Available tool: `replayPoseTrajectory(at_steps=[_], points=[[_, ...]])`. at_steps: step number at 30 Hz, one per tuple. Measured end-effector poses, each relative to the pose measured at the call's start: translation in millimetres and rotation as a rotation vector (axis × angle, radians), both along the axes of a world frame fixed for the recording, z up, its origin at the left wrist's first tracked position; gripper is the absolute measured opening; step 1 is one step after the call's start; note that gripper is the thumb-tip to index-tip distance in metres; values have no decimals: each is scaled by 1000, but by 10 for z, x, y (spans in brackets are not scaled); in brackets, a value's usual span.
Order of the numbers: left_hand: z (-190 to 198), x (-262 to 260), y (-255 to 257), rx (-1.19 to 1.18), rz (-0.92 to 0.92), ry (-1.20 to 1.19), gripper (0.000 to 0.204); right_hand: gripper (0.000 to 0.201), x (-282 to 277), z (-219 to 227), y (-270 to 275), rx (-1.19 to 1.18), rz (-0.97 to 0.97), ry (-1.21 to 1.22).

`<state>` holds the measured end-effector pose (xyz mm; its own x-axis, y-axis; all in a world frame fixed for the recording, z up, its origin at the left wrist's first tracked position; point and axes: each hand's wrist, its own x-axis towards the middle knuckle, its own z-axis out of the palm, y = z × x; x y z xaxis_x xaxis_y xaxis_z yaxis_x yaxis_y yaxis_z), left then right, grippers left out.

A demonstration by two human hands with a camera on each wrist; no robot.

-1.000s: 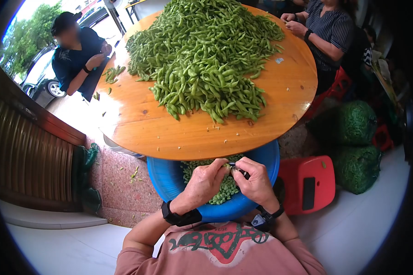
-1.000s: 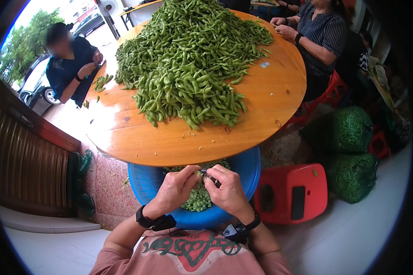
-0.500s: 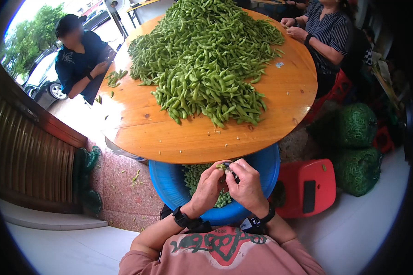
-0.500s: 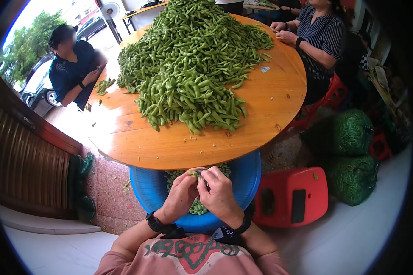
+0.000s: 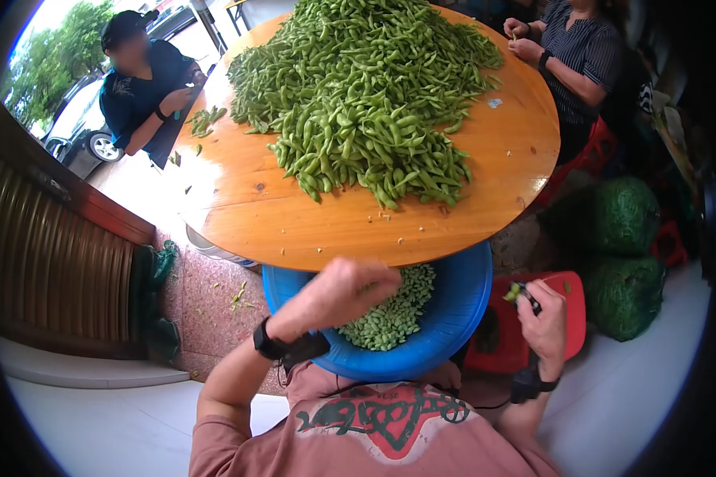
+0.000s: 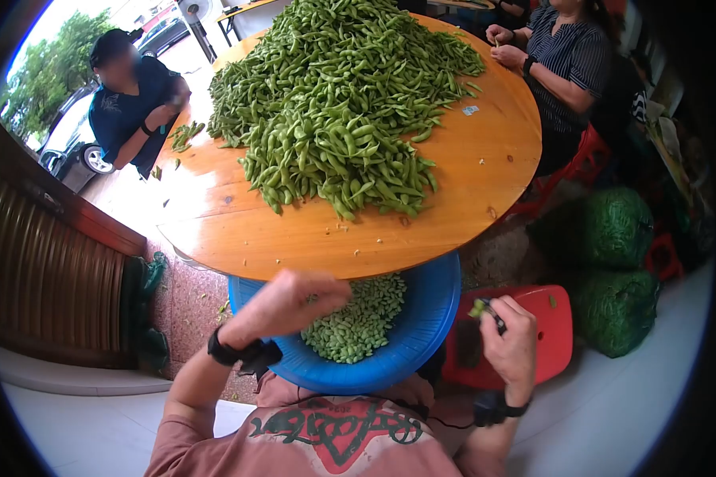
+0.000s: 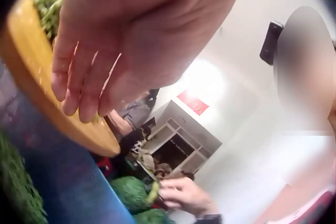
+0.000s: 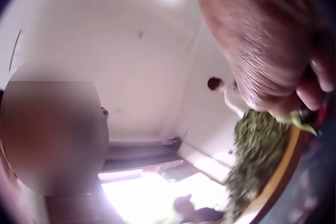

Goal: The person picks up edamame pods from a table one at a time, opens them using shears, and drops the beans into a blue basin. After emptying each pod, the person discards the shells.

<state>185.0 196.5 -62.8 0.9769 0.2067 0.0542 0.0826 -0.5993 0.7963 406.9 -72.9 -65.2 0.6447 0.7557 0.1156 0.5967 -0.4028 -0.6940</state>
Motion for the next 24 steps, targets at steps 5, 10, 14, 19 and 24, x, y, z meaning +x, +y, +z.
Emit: replayPoseTrajectory(at_steps=[5, 10, 14, 19, 24], points=[[-32, 460, 477, 460, 241, -258, 25, 19, 252, -229, -387, -325, -144, -179], [-259, 692, 639, 775, 147, -198, 28, 13, 122, -216, -174, -186, -161, -129], [-260, 631, 577, 787, 213, -206, 23, 4, -22, -170, 128, -5, -12, -108], [-215, 507, 627, 621, 434, -403, 19, 8, -333, -82, 623, 190, 127, 62], [-134, 305, 320, -469, 485, -197, 20, 16, -608, -265, 1112, 293, 146, 493]])
